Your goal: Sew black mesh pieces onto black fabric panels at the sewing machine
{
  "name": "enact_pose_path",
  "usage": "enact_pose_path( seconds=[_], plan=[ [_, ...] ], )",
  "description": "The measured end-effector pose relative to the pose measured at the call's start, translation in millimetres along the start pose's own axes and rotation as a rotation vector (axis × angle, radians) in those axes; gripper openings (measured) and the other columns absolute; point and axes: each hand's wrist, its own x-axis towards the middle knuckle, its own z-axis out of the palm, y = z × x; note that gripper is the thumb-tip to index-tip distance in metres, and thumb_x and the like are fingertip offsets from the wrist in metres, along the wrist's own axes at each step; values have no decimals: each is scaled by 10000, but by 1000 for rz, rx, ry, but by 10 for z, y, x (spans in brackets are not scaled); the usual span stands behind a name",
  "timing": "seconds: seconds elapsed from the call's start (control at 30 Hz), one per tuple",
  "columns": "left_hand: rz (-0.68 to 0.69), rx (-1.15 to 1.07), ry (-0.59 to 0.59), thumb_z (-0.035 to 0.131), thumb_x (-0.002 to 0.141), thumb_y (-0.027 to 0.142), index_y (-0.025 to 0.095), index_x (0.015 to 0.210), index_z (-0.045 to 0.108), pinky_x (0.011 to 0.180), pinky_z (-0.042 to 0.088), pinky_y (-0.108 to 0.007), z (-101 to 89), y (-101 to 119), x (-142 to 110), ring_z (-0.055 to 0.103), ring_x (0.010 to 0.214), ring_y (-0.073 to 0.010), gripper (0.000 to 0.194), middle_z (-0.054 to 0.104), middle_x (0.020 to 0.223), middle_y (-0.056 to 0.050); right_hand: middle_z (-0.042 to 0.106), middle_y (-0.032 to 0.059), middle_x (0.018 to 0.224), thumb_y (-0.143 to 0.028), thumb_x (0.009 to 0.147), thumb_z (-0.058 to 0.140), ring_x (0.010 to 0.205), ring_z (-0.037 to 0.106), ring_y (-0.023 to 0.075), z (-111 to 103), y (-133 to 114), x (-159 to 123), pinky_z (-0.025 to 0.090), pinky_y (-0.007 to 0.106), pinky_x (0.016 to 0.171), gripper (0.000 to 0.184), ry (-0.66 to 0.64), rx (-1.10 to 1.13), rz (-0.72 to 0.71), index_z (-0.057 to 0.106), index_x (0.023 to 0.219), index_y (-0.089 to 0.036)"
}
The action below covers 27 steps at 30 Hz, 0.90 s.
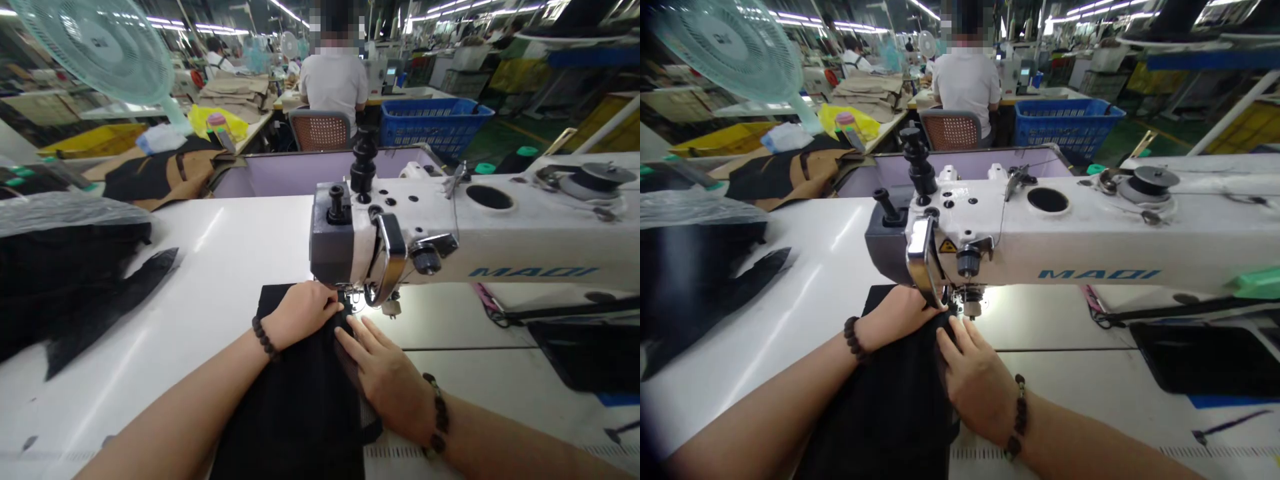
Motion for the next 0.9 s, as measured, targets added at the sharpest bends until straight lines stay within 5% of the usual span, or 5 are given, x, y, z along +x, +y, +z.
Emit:
enact_pose_path(
  seconds=[0.23,0.9],
  plan=[
    [-34,98,-66,437,843,324,131,795,623,675,475,-332,-41,35,62,616,754,-244,273,647,785,-112,557,155,1146,-107,799,536,1070,487,352,2,59,63,432,511,907,194,-47,-20,42,629,968,-88],
    [-24,181,-77,372,827,260,128,833,611,620,459,-317,-53,94,108,617,715,-237,272,649,768,-106,586,148,1097,-63,733,566,1020,514,353,54,133,66,451,516,869,180,-38,-19,-23,674,874,-87]
  ],
)
